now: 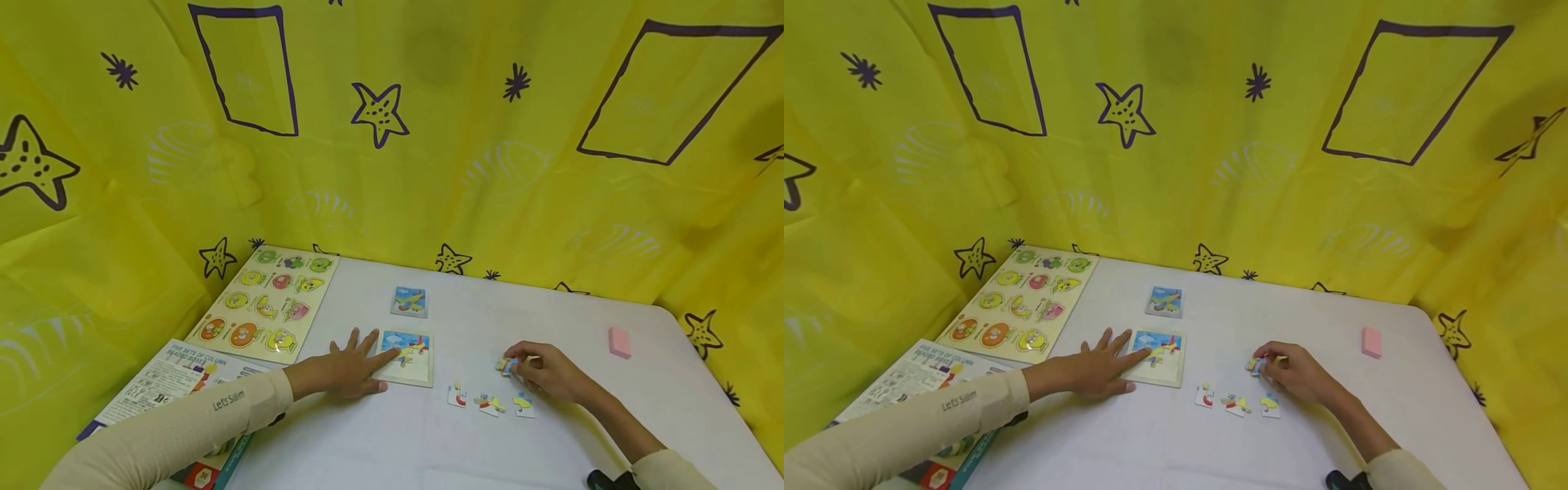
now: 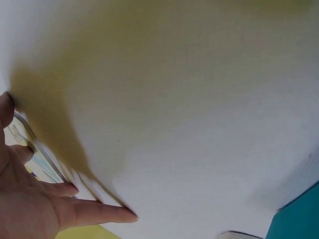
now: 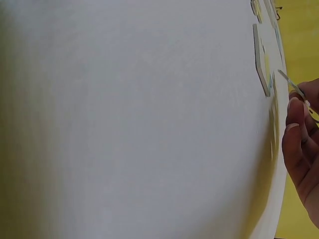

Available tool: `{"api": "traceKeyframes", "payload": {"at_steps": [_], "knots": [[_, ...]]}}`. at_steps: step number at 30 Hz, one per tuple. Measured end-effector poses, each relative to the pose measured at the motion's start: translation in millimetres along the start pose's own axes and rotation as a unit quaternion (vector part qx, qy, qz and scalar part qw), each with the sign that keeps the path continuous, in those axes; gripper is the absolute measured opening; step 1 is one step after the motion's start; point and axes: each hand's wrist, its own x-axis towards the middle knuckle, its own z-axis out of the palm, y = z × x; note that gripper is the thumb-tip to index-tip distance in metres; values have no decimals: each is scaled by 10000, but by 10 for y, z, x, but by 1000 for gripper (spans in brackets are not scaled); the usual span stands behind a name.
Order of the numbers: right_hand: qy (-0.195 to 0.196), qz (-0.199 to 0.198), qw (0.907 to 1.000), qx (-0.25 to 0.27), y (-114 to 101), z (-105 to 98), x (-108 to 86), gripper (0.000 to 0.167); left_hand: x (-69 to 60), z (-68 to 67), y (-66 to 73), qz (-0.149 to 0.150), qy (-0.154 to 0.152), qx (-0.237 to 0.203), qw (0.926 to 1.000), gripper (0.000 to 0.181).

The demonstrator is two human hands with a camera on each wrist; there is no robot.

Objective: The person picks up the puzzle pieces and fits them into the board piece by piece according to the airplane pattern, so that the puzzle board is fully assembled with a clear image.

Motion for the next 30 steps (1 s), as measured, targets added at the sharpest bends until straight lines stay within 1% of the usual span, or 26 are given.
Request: {"api": "traceKeyframes", "payload": {"at_steps": [7, 17, 26, 30], "knots": [[-51, 44, 10000, 72, -36, 38, 25, 25, 6, -25, 16, -21, -37, -35, 10000, 67], [-46, 69, 10000, -43, -103, 86, 41, 30, 11, -11, 17, -51, -11, -10, 10000, 67], [-122, 19, 9999, -34, -188, 137, 93, 32, 13, -25, 26, -152, -195, -48, 9997, 68], [-170, -86, 9998, 78, -199, 174, 110, 31, 8, -40, 30, -148, -236, -41, 9996, 67]]}}
